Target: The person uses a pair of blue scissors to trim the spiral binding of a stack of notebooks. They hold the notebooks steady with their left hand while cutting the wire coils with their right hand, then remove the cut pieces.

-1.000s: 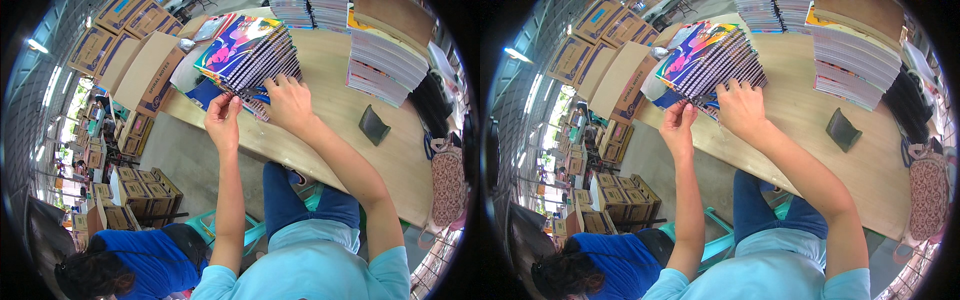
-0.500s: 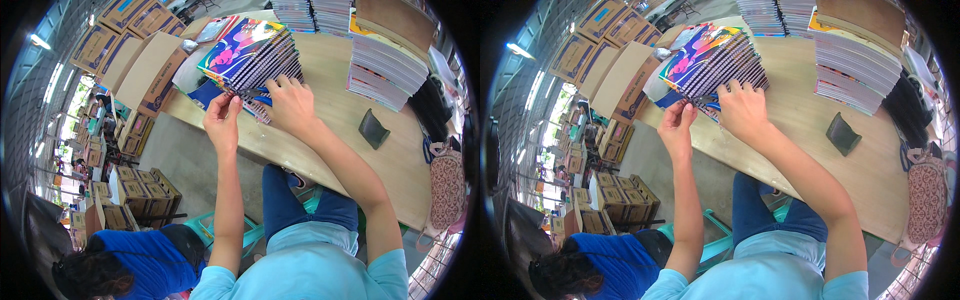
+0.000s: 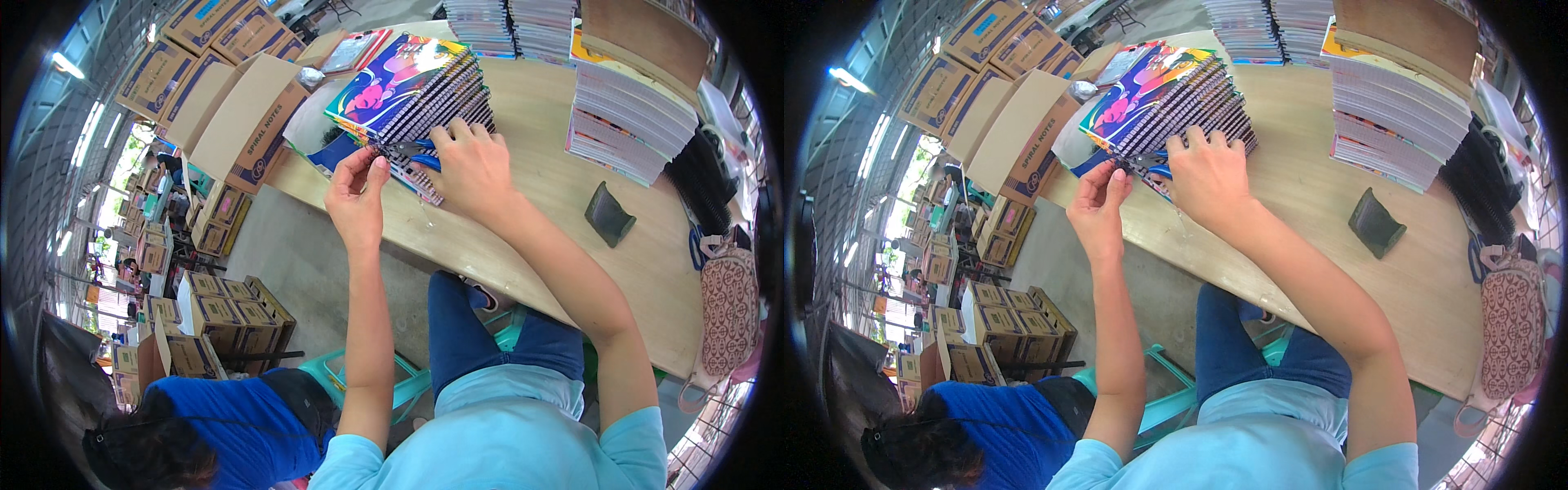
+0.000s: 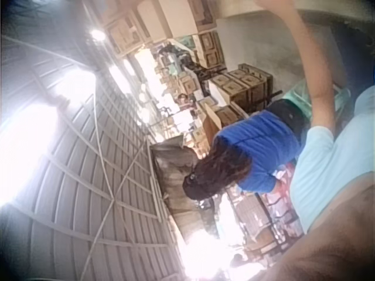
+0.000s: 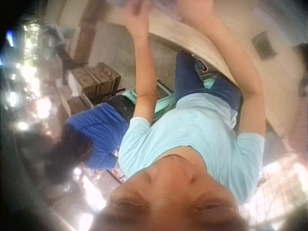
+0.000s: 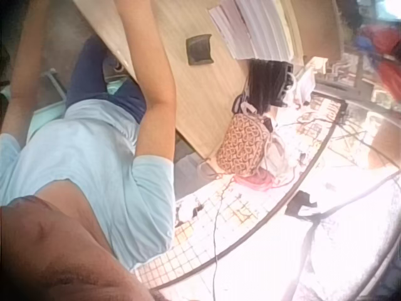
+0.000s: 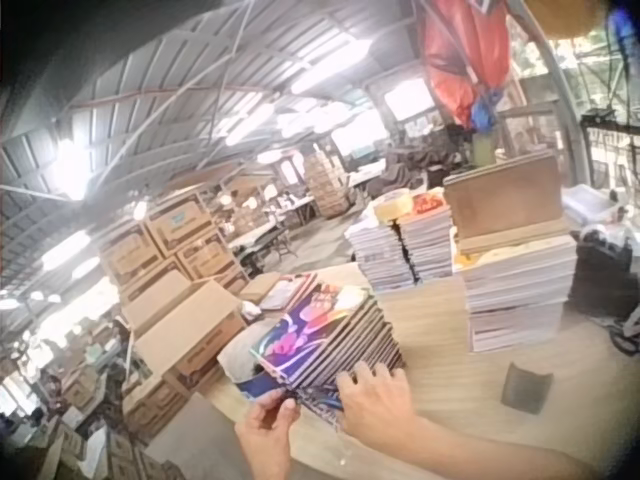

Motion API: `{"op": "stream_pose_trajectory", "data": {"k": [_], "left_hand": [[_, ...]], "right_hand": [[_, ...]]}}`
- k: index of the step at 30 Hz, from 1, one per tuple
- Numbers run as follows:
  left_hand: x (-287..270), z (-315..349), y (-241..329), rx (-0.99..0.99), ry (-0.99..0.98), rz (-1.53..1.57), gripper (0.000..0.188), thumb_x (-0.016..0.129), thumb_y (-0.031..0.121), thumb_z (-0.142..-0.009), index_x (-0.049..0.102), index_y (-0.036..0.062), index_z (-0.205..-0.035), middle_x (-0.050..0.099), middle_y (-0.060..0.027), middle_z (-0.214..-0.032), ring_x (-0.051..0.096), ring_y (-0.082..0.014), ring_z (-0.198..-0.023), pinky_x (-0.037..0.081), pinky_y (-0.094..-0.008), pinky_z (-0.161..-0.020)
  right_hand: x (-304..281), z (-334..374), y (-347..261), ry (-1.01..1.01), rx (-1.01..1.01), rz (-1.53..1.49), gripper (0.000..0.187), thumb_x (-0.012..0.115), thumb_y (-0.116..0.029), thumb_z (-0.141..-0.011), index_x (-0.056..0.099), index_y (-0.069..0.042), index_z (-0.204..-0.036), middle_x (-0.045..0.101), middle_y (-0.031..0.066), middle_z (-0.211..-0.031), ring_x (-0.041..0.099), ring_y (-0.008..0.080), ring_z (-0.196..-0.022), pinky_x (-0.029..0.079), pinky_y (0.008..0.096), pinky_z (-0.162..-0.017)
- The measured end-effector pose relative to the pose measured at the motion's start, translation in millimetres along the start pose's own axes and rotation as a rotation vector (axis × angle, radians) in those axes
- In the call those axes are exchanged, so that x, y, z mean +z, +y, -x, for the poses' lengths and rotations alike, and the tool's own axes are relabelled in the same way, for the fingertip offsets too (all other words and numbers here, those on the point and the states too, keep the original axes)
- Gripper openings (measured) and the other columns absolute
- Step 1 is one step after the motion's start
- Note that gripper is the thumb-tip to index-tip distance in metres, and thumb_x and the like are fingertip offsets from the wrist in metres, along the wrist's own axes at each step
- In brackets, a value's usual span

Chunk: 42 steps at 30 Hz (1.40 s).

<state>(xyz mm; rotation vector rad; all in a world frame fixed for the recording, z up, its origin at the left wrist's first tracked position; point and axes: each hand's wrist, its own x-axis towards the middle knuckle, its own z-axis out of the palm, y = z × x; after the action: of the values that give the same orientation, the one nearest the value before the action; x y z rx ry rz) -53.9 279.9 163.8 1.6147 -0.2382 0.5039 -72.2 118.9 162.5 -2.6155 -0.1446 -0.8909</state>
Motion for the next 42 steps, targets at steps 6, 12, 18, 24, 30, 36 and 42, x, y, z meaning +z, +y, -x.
{"op": "stream_pose_trajectory", "data": {"k": [6, 12, 18, 24, 30, 36, 42], "left_hand": [[-0.2, -3.7, -5.4, -0.004, 0.023, 0.037, 0.020, 0.069, 0.002, -0.088, 0.063, -0.0052, -0.106, 0.067, -0.0089, -0.093, 0.066, -0.0133, -0.082, 0.058, -0.0272, -0.076], [4.1, -3.0, 5.7, 0.053, 0.008, -0.004, 0.019, 0.070, 0.002, -0.087, 0.065, -0.0021, -0.105, 0.067, -0.0070, -0.094, 0.065, -0.0115, -0.083, 0.057, -0.0259, -0.073], [-2.5, -7.0, -2.5, 0.060, 0.013, -0.085, 0.017, 0.073, 0.003, -0.085, 0.067, 0.0000, -0.101, 0.068, -0.0044, -0.092, 0.063, -0.0085, -0.081, 0.053, -0.0217, -0.067], [-0.7, -5.9, 0.0, 0.111, -0.001, -0.141, 0.018, 0.073, 0.001, -0.084, 0.067, -0.0003, -0.100, 0.069, -0.0035, -0.093, 0.063, -0.0087, -0.081, 0.053, -0.0211, -0.068], [0.2, -3.1, 1.3, 0.137, 0.006, -0.137, 0.019, 0.073, -0.001, -0.083, 0.066, -0.0018, -0.101, 0.069, -0.0047, -0.095, 0.064, -0.0094, -0.084, 0.054, -0.0222, -0.073], [3.4, 0.1, 4.1, 0.131, 0.028, -0.158, 0.021, 0.073, -0.002, -0.083, 0.066, -0.0013, -0.102, 0.070, -0.0059, -0.095, 0.064, -0.0098, -0.084, 0.054, -0.0225, -0.074], [5.1, -0.2, 8.1, 0.072, 0.052, -0.158, 0.025, 0.072, -0.002, -0.083, 0.066, 0.0015, -0.107, 0.067, -0.0045, -0.102, 0.063, -0.0095, -0.091, 0.051, -0.0230, -0.076]], "right_hand": [[-2.6, -9.4, 5.6, -0.279, 0.071, -0.109, 0.037, 0.075, -0.036, -0.076, 0.065, -0.007, -0.097, 0.064, 0.0128, -0.097, 0.065, 0.0303, -0.089, 0.051, 0.0454, -0.071], [-2.8, -3.1, 5.9, 0.090, -0.015, -0.025, 0.039, 0.076, -0.040, -0.075, 0.064, -0.009, -0.095, 0.063, 0.0099, -0.093, 0.064, 0.0281, -0.089, 0.051, 0.0407, -0.071], [-3.5, -9.3, 0.0, -0.032, -0.007, -0.056, 0.038, 0.076, -0.039, -0.075, 0.065, -0.008, -0.093, 0.065, 0.0104, -0.090, 0.066, 0.0292, -0.083, 0.052, 0.0430, -0.068], [-5.4, -16.3, 5.6, -0.193, -0.010, -0.043, 0.034, 0.075, -0.032, -0.075, 0.066, -0.006, -0.095, 0.065, 0.0108, -0.091, 0.066, 0.0292, -0.083, 0.052, 0.0432, -0.068], [-19.2, -8.1, 3.5, -0.018, -0.024, -0.019, 0.033, 0.074, -0.033, -0.076, 0.067, -0.007, -0.095, 0.063, 0.0120, -0.099, 0.063, 0.0301, -0.095, 0.050, 0.0464, -0.077], [-16.7, -11.9, -2.6, 0.010, -0.045, 0.056, 0.035, 0.078, -0.033, -0.072, 0.065, -0.007, -0.091, 0.064, 0.0112, -0.090, 0.066, 0.0296, -0.087, 0.052, 0.0442, -0.070], [-2.5, -18.1, 8.3, -0.140, -0.034, -0.103, 0.028, 0.073, -0.029, -0.073, 0.067, -0.004, -0.085, 0.064, 0.0128, -0.081, 0.067, 0.0316, -0.073, 0.053, 0.0447, -0.058]]}}
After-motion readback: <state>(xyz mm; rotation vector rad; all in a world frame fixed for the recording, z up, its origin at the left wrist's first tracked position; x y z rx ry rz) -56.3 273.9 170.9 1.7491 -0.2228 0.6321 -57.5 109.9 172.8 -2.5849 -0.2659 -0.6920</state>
